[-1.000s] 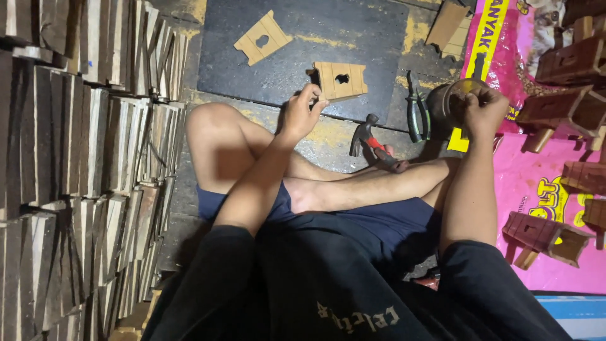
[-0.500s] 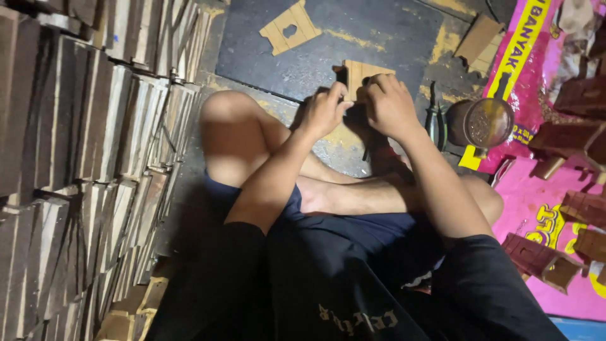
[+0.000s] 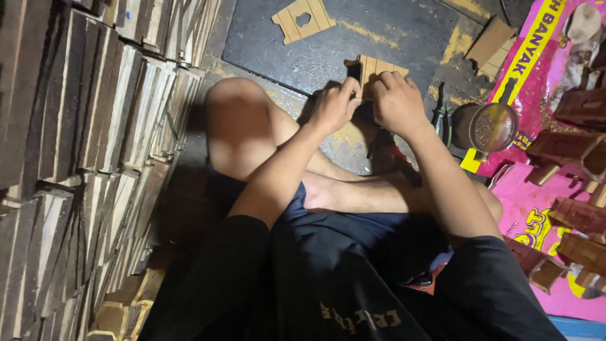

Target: Assembling small wooden boxes by fitting pre-cut panels together and securing them with nails using a hammer and a power drill.

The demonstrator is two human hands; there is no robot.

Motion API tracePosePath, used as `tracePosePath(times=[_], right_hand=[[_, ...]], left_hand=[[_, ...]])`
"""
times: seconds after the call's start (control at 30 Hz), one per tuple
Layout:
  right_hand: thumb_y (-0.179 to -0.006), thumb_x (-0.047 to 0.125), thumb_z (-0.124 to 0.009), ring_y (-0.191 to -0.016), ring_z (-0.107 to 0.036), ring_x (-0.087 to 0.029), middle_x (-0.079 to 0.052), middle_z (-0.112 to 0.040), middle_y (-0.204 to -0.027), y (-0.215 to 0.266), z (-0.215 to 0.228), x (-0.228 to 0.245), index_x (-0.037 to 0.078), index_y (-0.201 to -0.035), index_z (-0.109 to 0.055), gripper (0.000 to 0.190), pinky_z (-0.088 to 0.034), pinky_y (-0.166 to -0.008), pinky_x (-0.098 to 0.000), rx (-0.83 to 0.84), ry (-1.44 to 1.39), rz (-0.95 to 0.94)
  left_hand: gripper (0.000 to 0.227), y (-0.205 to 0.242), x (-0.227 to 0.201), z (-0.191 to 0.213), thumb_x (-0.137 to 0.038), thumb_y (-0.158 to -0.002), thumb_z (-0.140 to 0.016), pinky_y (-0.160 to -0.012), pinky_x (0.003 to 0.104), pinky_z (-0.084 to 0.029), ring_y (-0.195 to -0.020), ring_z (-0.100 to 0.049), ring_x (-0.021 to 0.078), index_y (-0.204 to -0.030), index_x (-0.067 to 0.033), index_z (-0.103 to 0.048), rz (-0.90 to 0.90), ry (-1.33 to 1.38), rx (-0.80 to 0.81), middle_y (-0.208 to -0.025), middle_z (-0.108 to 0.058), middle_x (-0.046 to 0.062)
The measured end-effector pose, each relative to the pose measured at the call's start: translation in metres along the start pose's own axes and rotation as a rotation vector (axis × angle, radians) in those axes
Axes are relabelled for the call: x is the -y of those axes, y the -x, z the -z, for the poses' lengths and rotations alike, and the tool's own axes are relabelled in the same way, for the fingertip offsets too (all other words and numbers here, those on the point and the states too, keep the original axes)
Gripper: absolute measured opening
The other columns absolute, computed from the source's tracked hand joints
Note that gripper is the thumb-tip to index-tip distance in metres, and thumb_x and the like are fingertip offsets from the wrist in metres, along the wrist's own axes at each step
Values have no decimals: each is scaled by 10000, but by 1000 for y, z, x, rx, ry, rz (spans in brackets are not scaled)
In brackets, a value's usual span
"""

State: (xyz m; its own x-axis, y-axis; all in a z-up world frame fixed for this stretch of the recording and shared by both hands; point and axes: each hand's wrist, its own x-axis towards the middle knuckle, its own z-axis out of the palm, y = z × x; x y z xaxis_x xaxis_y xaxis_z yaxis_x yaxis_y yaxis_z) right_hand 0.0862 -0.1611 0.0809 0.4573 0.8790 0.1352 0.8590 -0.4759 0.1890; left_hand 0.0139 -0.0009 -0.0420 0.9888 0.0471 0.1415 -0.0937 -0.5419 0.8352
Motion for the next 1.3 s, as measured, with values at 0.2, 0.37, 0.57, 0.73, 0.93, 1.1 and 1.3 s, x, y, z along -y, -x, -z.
tracePosePath(times=[0.2,0.37,0.57,0.73,0.93,1.1,1.3], right_hand=[[-807,182,-614,-868,-646,-240,-40,-547,-931,7,-8,-4,103,-876,-635,108,-541,-594,-353,14,0,-47],[-821,189,-604,-859,-648,-233,-31,-542,-915,2,2,-1,106,-868,-629,99,-560,-554,-339,18,-17,-61],[-789,198,-629,-839,-653,-205,-4,-536,-885,1,-9,1,138,-822,-604,73,-569,-529,-304,-6,19,-35],[-802,11,-692,-933,-654,-329,-123,-661,-1093,8,12,2,40,-1041,-697,241,-540,-757,-392,-26,-407,-167],[-778,-42,-716,-974,-617,-340,-151,-627,-1065,18,-1,3,-11,-974,-665,204,-518,-850,-393,-111,-553,-274],[-791,-3,-734,-950,-597,-322,-135,-633,-1024,11,-1,4,2,-958,-702,171,-498,-883,-393,-145,-470,-218],[-832,111,-740,-1000,-583,-263,-59,-629,-1079,13,-4,4,90,-1010,-727,180,-437,-895,-378,-51,-248,-195]], left_hand=[[304,1,-1,1,-310,-931,-715,-777,549,-615,-898,-766,390,-1123,-227,-494,12,8,-4,-968,-773,133],[303,0,1,0,-290,-931,-713,-791,549,-616,-924,-761,394,-1136,-232,-497,43,28,16,-993,-774,130],[278,1,0,-1,-219,-917,-694,-821,537,-616,-958,-754,383,-1117,-237,-503,69,43,28,-1012,-774,126],[287,-1,-26,16,-168,-887,-745,-596,510,-501,-677,-720,379,-1067,-153,-521,68,103,-88,-767,-738,89],[318,-1,-19,9,-162,-883,-766,-564,510,-496,-627,-717,355,-1065,-163,-506,70,129,-84,-771,-745,85],[333,0,-20,11,-147,-862,-781,-600,454,-531,-663,-721,315,-1082,-144,-531,24,155,-128,-841,-734,58],[322,0,-20,9,-111,-851,-783,-583,419,-533,-633,-710,259,-1061,-144,-540,27,200,-135,-799,-716,29]])
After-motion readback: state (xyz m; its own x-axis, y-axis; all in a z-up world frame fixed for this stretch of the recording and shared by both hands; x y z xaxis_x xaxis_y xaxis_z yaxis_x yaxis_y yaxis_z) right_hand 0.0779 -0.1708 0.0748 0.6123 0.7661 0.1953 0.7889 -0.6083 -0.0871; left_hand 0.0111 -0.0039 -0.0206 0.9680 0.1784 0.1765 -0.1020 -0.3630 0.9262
